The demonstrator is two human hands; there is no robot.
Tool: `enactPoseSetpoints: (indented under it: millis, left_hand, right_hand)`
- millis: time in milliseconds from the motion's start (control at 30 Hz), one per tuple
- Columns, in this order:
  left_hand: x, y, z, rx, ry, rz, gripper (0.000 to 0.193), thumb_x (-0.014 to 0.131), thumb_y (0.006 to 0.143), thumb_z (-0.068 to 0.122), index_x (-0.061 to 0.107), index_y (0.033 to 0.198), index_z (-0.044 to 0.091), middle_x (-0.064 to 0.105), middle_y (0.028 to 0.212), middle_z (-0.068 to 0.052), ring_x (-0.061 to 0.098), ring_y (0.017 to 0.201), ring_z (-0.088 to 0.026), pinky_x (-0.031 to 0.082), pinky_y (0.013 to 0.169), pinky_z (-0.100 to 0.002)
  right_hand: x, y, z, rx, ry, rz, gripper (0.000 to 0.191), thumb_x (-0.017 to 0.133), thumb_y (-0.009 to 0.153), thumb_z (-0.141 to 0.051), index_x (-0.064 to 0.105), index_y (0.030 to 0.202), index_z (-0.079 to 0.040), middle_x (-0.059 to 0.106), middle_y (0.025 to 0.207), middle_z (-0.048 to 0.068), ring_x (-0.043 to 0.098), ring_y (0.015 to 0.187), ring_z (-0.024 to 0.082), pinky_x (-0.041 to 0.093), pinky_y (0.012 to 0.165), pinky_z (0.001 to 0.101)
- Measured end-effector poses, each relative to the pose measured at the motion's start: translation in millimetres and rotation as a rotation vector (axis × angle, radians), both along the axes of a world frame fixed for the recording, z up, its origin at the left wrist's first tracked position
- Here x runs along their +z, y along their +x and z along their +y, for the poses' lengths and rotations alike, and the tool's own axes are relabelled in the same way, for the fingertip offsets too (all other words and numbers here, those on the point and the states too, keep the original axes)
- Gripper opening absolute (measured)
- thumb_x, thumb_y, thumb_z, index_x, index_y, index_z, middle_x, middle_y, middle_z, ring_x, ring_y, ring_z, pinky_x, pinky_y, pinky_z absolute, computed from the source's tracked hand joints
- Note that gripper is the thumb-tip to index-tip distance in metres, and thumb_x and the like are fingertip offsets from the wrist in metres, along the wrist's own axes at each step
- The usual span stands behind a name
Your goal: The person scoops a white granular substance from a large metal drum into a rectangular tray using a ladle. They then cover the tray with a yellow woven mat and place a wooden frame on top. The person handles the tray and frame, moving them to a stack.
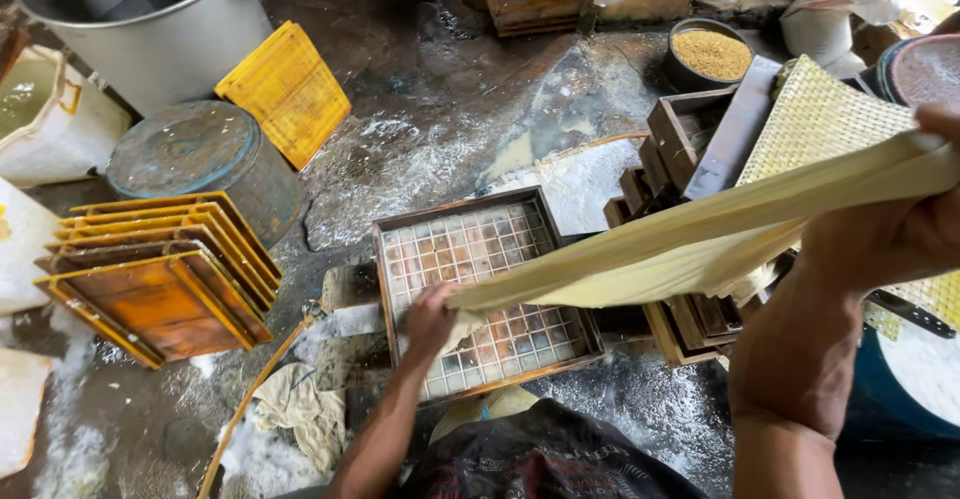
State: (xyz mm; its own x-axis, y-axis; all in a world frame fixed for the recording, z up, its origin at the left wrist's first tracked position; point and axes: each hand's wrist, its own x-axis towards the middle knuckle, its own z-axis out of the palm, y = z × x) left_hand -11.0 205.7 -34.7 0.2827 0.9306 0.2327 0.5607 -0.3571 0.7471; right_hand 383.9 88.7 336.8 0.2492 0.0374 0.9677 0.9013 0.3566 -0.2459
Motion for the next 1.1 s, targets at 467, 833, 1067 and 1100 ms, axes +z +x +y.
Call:
enactPoseSetpoints:
  millis: [467, 833, 1067, 1100]
  left_hand:
    - [-1.6, -82.9, -4.6, -0.102, -0.298, -0.374, 0.018, 0.081, 0.091, 0.011, 0.065, 0.099, 0.007, 0.064, 0.09, -0.013, 0.059, 0.078, -0.017, 0.05, 0.067, -0.032]
    - [25.8, -221.3, 25.5, 0.208, 0.129, 0.445, 0.019, 0.074, 0.09, 0.016, 0.075, 0.109, 0.011, 0.073, 0.097, -0.015, 0.068, 0.091, -0.032, 0.056, 0.085, -0.045]
    - [65.6, -305.4, 23.4, 0.072, 0.514, -0.202, 0.028, 0.068, 0.11, 0.022, 0.053, 0.123, 0.003, 0.064, 0.115, -0.013, 0.063, 0.109, -0.02, 0.043, 0.113, -0.032]
    - [55.5, -301.1, -0.5, 0.088, 0.502, -0.191, 0.028, 0.068, 0.11, 0.022, 0.053, 0.123, 0.003, 0.064, 0.115, -0.013, 0.063, 0.109, -0.02, 0.043, 0.113, -0.032]
  right_hand:
    - [-10.8, 73.5, -0.8, 0.398, 0.085, 0.334, 0.013, 0.056, 0.114, 0.001, 0.067, 0.108, -0.004, 0.065, 0.09, 0.004, 0.054, 0.067, 0.007, 0.044, 0.058, 0.0237]
    - [-117.5, 148.0, 19.6, 0.205, -0.159, 0.413, 0.016, 0.056, 0.108, 0.004, 0.064, 0.1, -0.007, 0.064, 0.09, 0.004, 0.058, 0.075, 0.01, 0.053, 0.064, 0.0238]
    - [-180.1, 192.2, 11.8, -0.01, -0.306, 0.544, 0.02, 0.056, 0.101, 0.009, 0.052, 0.095, -0.01, 0.051, 0.09, 0.002, 0.052, 0.075, 0.012, 0.051, 0.056, 0.0241]
    - [-190.9, 198.8, 10.8, -0.007, -0.304, 0.5, 0.022, 0.056, 0.101, 0.01, 0.049, 0.096, -0.009, 0.049, 0.092, 0.003, 0.05, 0.076, 0.013, 0.052, 0.059, 0.0252]
